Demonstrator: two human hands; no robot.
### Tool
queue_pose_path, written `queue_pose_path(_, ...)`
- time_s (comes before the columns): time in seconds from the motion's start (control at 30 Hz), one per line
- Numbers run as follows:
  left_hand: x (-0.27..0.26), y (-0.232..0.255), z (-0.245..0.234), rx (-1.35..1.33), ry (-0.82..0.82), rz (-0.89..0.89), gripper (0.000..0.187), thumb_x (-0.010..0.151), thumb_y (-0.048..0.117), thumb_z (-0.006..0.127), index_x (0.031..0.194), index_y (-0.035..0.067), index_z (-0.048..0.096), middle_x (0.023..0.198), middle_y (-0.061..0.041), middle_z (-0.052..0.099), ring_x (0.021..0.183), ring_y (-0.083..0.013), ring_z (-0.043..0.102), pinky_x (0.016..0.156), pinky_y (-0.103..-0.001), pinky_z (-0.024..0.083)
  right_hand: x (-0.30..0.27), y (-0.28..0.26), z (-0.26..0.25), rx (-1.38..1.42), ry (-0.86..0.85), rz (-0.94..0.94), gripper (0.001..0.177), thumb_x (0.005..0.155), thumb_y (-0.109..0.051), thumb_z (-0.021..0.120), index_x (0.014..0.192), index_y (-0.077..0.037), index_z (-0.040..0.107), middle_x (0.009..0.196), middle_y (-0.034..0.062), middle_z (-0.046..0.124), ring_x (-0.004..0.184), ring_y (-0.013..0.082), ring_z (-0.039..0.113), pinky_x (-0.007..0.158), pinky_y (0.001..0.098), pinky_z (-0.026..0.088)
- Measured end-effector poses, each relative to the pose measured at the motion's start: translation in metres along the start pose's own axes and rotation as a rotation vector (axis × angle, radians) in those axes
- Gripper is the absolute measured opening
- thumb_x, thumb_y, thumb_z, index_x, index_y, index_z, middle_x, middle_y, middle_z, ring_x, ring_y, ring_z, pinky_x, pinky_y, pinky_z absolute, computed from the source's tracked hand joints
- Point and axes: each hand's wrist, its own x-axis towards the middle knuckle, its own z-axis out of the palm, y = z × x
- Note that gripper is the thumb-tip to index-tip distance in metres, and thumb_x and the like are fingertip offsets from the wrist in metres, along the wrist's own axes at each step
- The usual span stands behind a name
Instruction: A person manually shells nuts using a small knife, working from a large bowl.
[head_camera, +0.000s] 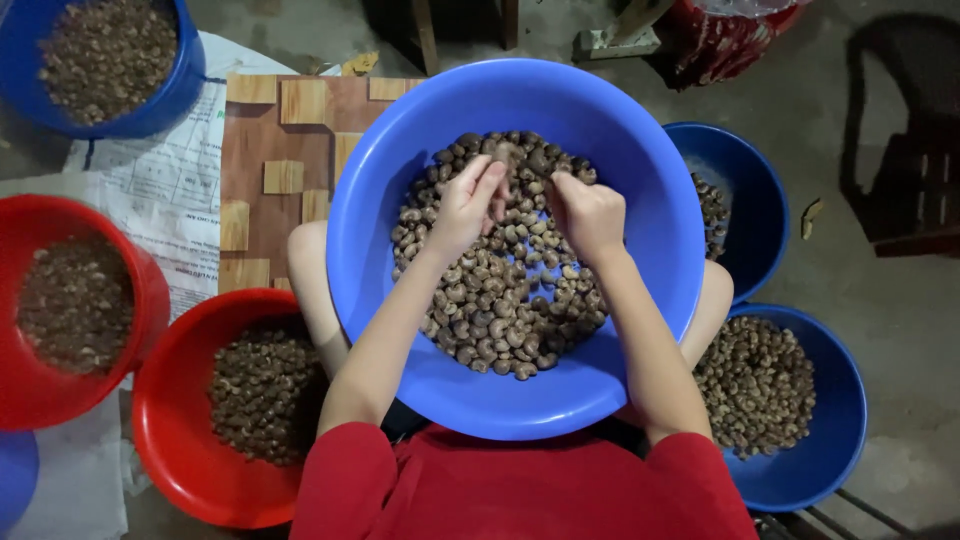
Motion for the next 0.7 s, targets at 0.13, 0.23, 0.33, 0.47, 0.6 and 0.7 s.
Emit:
queue_pose_path(0.13, -0.001, 0.003, -0.003, -0.022, 0.001, -0.017, 0.027, 0.112, 0.025, 0.048, 0.116, 0.003, 0.065, 0.076, -0.010, 0.064, 0.050, -0.0157, 0.062, 0.031, -0.022, 0.048, 0.008, -0.008, -0.008, -0.079, 0.001, 0.033, 0.007, 0.097, -0.024, 0.066, 0.104, -0.022, 0.065, 0.060, 0.0027, 0.057, 0.051, 0.0263, 0.062, 0.055, 0.0364, 0.052)
queue_pose_path(0.23, -0.003, -0.001, -0.004, -0.037, -0.042, 0.009, 0.029, 0.113, 0.023, 0.048, 0.117, 0.002, 0.067, 0.075, -0.008, 0.064, 0.050, -0.0133, 0.061, 0.032, -0.020, 0.048, 0.006, -0.008, -0.007, 0.020, 0.007, 0.024, 0.008, 0.097, -0.028, 0.070, 0.104, -0.024, 0.068, 0.063, -0.0002, 0.059, 0.054, 0.0257, 0.064, 0.056, 0.0374, 0.053)
queue_pose_path(0.33, 0.002, 0.002, -0.011, 0.106, -0.048, 0.147, 0.027, 0.111, 0.020, 0.052, 0.115, -0.001, 0.068, 0.070, -0.010, 0.064, 0.045, -0.0141, 0.061, 0.030, -0.021, 0.047, 0.012, -0.004, -0.010, -0.052, -0.043, 0.078, 0.006, 0.100, -0.028, 0.067, 0.102, -0.022, 0.065, 0.060, 0.0022, 0.060, 0.053, 0.0289, 0.065, 0.055, 0.0407, 0.052)
queue_pose_path(0.47, 0.000, 0.013, -0.008, 0.343, -0.036, 0.320, 0.020, 0.107, 0.014, 0.060, 0.113, -0.002, 0.070, 0.073, -0.013, 0.069, 0.048, -0.0179, 0.065, 0.034, -0.024, 0.049, 0.012, -0.006, -0.014, 0.045, -0.083, 0.040, 0.010, 0.099, -0.032, 0.069, 0.096, -0.026, 0.061, 0.058, -0.0005, 0.055, 0.053, 0.0269, 0.062, 0.056, 0.0393, 0.053)
queue_pose_path(0.6, -0.003, 0.022, -0.007, 0.676, -0.077, 0.485, 0.027, 0.105, 0.024, 0.066, 0.119, 0.001, 0.070, 0.091, -0.015, 0.073, 0.077, -0.0353, 0.073, 0.058, -0.039, 0.059, 0.019, -0.017, -0.026, 0.624, -0.148, 0.495, 0.018, 0.110, -0.025, 0.060, 0.095, -0.016, 0.067, 0.060, 0.0050, 0.065, 0.057, 0.0333, 0.066, 0.054, 0.0370, 0.049)
queue_pose_path(0.7, -0.009, 0.016, 0.004, 1.005, -0.121, 0.555, 0.024, 0.102, 0.024, 0.068, 0.121, 0.009, 0.069, 0.091, -0.010, 0.073, 0.073, -0.0289, 0.074, 0.060, -0.039, 0.060, 0.023, -0.029, -0.029, 0.997, -0.161, 0.745, 0.014, 0.103, -0.024, 0.071, 0.092, -0.016, 0.068, 0.064, -0.0026, 0.066, 0.063, 0.0061, 0.057, 0.057, 0.0242, 0.046)
